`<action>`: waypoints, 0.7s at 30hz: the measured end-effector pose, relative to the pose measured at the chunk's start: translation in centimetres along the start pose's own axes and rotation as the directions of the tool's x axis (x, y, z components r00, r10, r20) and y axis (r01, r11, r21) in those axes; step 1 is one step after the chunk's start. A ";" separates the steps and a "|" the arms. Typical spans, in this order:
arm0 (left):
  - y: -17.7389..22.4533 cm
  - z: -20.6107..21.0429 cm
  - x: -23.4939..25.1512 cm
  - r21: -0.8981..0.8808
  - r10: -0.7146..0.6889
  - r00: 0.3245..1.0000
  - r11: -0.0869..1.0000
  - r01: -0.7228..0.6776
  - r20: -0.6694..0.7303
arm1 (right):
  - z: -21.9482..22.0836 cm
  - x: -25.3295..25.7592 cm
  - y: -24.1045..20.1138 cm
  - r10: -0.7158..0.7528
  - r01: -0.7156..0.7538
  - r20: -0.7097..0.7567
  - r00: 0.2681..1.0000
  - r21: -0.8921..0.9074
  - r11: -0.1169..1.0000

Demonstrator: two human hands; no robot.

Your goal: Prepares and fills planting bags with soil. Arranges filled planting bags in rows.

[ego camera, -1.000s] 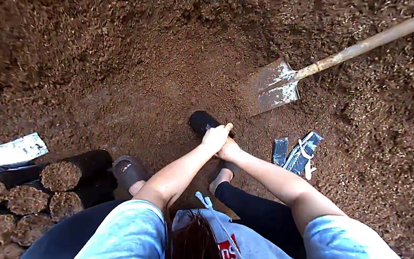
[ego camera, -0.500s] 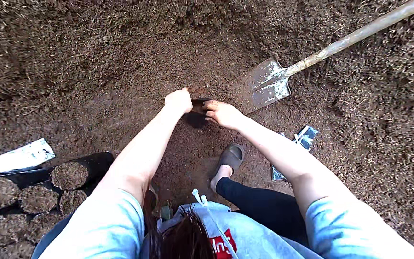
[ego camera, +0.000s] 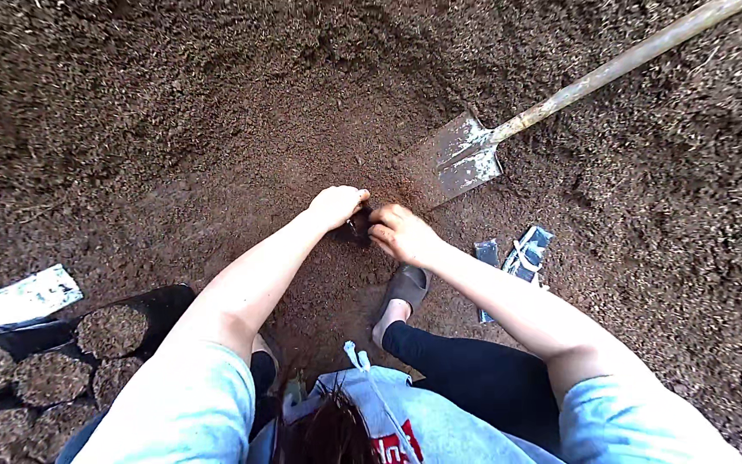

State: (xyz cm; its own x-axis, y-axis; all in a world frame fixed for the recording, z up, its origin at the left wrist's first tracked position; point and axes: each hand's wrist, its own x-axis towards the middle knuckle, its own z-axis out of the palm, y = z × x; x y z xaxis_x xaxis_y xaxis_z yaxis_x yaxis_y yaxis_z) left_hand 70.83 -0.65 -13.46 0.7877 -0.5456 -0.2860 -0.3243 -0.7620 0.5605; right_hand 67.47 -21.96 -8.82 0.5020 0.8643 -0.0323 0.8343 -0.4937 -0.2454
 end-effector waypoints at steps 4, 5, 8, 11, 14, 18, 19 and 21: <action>1.1 1.5 -1.6 -0.124 -0.094 0.995 0.988 0.089 -0.040 | 2.0 2.6 -2.8 0.376 -0.468 0.422 0.825 0.139 0.872; 1.8 1.9 -1.9 -0.147 -0.109 0.993 0.984 0.103 -0.037 | 2.9 2.9 -2.5 0.412 -0.529 0.497 0.764 0.117 0.840; 3.7 3.4 -2.1 -0.237 -0.122 0.992 0.965 0.114 -0.017 | 6.8 1.9 -2.5 0.415 -0.523 0.531 0.738 0.062 0.850; 4.5 6.1 -2.2 -0.447 -0.151 0.988 0.886 0.122 -0.030 | 8.9 0.8 -3.5 0.405 -0.519 0.542 0.737 0.069 0.852; 4.8 7.5 -1.9 -0.501 -0.119 0.993 0.859 0.105 0.004 | 9.7 1.0 -3.7 0.416 -0.525 0.626 0.659 -0.013 0.851; 4.2 7.0 -0.9 -0.377 -0.045 0.999 0.926 0.031 -0.029 | 10.5 2.2 -2.5 0.417 -0.519 0.637 0.648 -0.032 0.854; 3.9 6.3 -0.7 -0.373 -0.061 0.997 0.927 0.037 -0.052 | 10.3 2.4 -1.9 0.406 -0.496 0.605 0.685 -0.021 0.868; 2.6 4.3 -0.5 -0.430 -0.115 0.983 0.902 0.043 -0.143 | 8.2 3.2 -0.4 0.370 -0.434 0.575 0.730 -0.028 0.900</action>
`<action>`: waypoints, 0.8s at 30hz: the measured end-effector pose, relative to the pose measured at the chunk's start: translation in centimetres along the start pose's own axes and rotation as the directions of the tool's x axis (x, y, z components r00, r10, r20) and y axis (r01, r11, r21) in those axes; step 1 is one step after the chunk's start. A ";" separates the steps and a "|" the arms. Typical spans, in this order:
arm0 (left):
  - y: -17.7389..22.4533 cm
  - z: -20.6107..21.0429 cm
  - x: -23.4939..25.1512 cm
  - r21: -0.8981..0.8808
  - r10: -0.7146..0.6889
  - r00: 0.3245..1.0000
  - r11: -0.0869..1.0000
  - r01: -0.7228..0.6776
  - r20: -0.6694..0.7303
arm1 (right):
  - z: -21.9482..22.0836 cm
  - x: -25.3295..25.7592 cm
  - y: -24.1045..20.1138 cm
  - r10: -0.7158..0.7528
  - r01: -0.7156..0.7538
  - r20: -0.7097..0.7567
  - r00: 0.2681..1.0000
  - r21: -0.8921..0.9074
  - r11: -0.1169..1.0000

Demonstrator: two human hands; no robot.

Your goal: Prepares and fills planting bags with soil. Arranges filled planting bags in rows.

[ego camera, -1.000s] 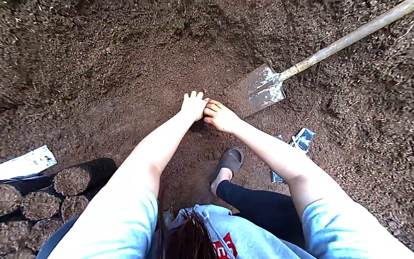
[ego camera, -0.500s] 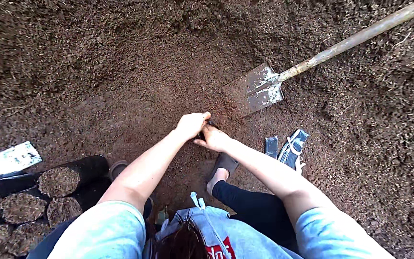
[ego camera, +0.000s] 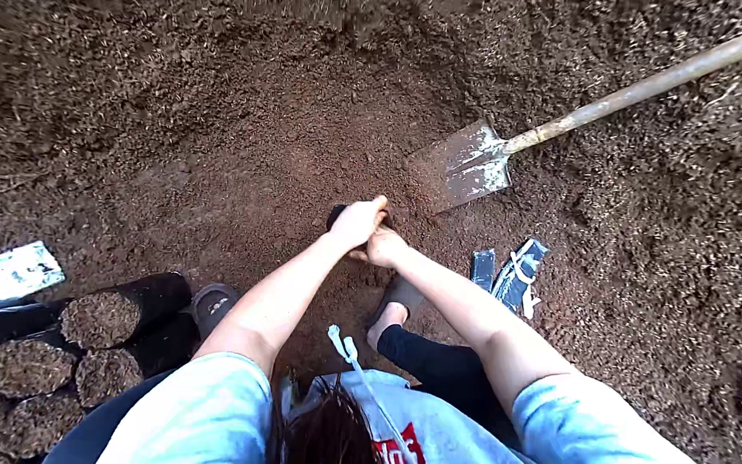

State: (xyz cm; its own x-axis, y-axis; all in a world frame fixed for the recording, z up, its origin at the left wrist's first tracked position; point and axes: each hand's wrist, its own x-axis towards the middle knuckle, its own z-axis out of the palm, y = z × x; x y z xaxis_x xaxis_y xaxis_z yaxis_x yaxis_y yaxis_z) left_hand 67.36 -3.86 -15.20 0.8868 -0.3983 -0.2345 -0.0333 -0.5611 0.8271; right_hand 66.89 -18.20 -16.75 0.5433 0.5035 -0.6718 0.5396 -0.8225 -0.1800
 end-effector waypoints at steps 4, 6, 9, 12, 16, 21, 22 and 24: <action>-0.8 -5.9 -0.2 -0.076 -0.047 0.983 0.997 0.034 -0.178 | -5.9 -2.1 2.3 -0.296 0.263 -0.268 0.917 -0.154 0.952; -0.8 -7.5 -0.6 -0.091 -0.099 0.969 0.993 0.080 -0.227 | -8.0 -3.5 3.2 -0.359 0.295 -0.332 0.872 -0.229 0.928; -0.5 -7.5 -1.0 -0.060 -0.200 0.945 0.980 0.191 -0.258 | -7.6 -3.4 3.8 -0.376 0.302 -0.493 0.785 -0.225 0.926; -2.5 -6.3 -1.7 -0.063 -0.289 0.929 0.957 0.282 -0.232 | -3.9 -2.5 3.4 -0.052 0.155 -0.737 0.674 0.072 0.985; -7.7 -5.2 -3.5 -0.173 -0.315 0.853 0.948 0.266 -0.415 | 4.2 -0.6 4.0 0.555 -0.112 -0.515 0.653 0.660 0.743; -16.7 -3.8 -5.3 -0.115 -0.513 0.758 0.850 0.514 -0.404 | 11.4 2.9 5.1 0.780 -0.162 -0.220 0.586 0.911 0.379; -17.8 -3.3 -5.7 -0.069 -0.509 0.769 0.847 0.526 -0.388 | 12.6 3.7 4.7 0.802 -0.190 -0.211 0.559 0.909 0.371; -19.4 -1.2 -6.1 0.007 -0.454 0.813 0.872 0.490 -0.364 | 15.6 5.3 2.4 0.800 -0.245 -0.296 0.522 0.846 0.473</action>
State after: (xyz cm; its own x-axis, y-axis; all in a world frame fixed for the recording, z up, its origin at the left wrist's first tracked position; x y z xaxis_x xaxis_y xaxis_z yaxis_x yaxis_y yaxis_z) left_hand 63.20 10.35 -29.23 0.9042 0.1949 -0.3801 0.4019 -0.6893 0.6027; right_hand 61.08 -21.61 -31.95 0.9057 -0.3166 -0.2820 -0.4221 -0.7368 -0.5281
